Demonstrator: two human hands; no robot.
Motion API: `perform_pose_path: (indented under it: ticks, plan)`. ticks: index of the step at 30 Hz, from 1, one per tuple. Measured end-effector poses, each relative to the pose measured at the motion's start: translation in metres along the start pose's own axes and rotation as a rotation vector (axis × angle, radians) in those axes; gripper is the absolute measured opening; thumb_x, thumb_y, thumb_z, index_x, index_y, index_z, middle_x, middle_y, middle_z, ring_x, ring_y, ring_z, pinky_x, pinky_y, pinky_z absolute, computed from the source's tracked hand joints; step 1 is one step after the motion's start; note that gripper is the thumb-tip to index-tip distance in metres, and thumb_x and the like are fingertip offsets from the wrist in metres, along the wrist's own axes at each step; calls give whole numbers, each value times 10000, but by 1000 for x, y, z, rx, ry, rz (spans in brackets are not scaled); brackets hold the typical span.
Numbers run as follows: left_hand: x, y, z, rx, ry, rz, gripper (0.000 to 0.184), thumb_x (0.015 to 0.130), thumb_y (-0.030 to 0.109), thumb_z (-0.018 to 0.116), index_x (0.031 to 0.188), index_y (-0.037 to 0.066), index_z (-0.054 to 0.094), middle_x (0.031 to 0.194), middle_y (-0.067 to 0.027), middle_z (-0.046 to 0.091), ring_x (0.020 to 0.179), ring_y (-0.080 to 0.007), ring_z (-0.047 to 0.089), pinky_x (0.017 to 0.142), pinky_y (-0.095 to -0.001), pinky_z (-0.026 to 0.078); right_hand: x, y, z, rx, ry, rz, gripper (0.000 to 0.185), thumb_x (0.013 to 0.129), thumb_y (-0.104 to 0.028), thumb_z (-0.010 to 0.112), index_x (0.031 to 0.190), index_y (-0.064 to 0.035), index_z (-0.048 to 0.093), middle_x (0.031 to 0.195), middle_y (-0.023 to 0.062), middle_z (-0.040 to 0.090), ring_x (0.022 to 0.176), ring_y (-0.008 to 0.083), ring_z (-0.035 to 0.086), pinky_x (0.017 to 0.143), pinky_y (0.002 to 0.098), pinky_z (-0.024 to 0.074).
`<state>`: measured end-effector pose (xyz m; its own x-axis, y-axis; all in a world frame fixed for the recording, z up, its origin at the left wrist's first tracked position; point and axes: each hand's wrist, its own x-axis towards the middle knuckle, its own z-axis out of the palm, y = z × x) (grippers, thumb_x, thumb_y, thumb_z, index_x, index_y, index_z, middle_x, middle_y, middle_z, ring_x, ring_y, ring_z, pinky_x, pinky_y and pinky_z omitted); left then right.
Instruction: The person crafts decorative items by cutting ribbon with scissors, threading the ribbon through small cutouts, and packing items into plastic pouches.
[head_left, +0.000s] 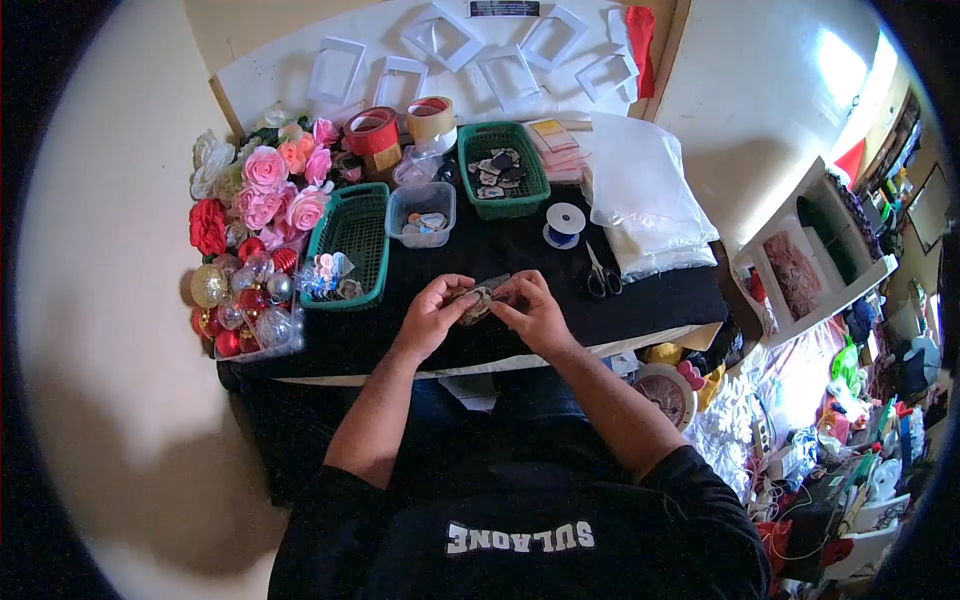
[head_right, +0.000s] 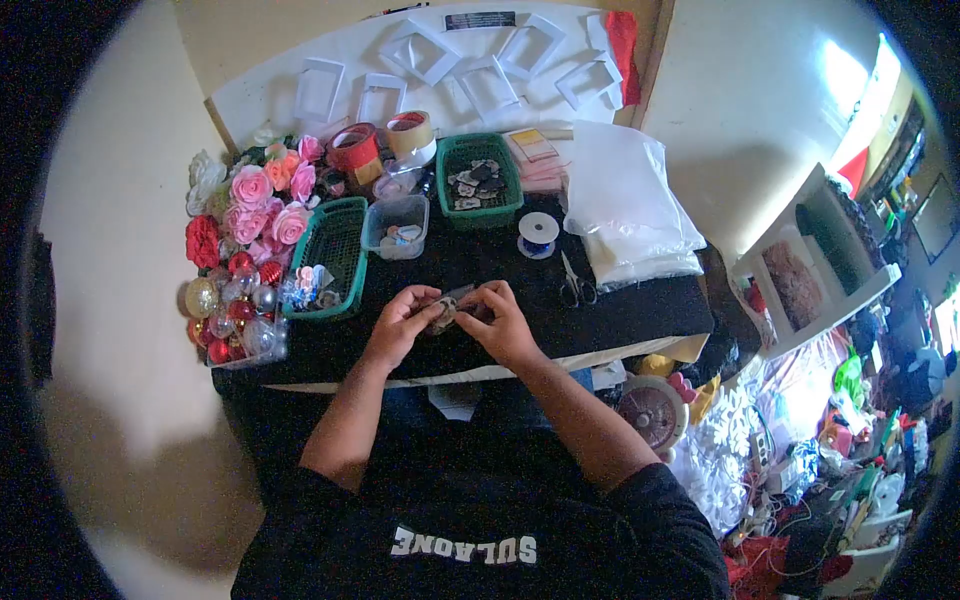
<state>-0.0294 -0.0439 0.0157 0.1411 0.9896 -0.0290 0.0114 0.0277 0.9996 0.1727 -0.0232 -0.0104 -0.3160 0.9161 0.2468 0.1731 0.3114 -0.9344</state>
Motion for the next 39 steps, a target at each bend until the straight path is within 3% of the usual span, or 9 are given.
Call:
perform_pose_path:
  ticks: [7,16,27,29,33,35,36,37,39]
  plan:
    - [2,-7,-2,0,-22,11,269,922,134,644,1165,38,578,1027,-52,637,934,-118,611,830,-256,491,0,-10,-5,81,-7,79,207,844,-139,740,997,-41,641,1088,76,476,927,154,555,801,297,494]
    - [4,-14,-5,-34,-44,35,262,922,134,641,1156,29,587,1002,-54,638,917,-109,617,825,-249,499,1,-5,-2,86,-78,-46,168,880,-145,707,1003,-39,665,1077,75,516,920,158,582,789,296,503]
    - [-1,-14,-1,-35,-32,67,206,938,118,590,1128,39,604,980,-51,646,886,-116,629,820,-266,507,0,-7,-7,211,-155,200,170,928,-184,645,1036,-54,645,996,53,588,834,123,577,698,271,490]
    - [0,-20,-3,144,-18,217,181,939,111,579,1104,51,622,978,-40,647,894,-117,624,818,-259,499,2,-2,-7,386,-54,195,181,936,-188,629,1058,-55,620,967,43,582,804,121,564,680,267,483]
    - [-7,-15,11,208,176,231,165,935,123,584,1075,58,642,959,-60,650,867,-142,620,777,-280,493,3,-10,-4,738,191,225,206,951,-193,594,1098,-53,556,868,23,551,717,110,519,638,261,466]
    - [-17,-4,15,610,278,355,178,928,147,599,1080,69,649,945,-100,652,849,-199,617,742,-337,488,4,-7,-6,763,182,244,206,953,-196,590,1099,-58,545,829,13,528,690,107,504,632,272,464]
    - [-20,-3,15,769,296,425,216,920,191,625,1101,75,650,949,-121,653,862,-245,608,766,-397,463,5,-4,-6,775,154,258,186,953,-197,589,1067,-53,560,817,11,535,684,105,503,630,272,460]
    - [-22,-8,10,927,266,395,284,906,251,651,1135,82,641,939,-99,663,957,-252,593,881,-420,426,5,-1,-8,788,128,271,171,954,-198,588,1036,-49,574,805,9,541,677,102,502,627,272,455]
    - [-35,-6,13,1165,288,451,320,888,302,673,1138,105,639,1094,-120,622,1100,-272,522,980,-472,344,-1,-5,-16,660,153,252,166,954,-201,589,986,-39,589,781,7,549,677,102,511,630,268,450]
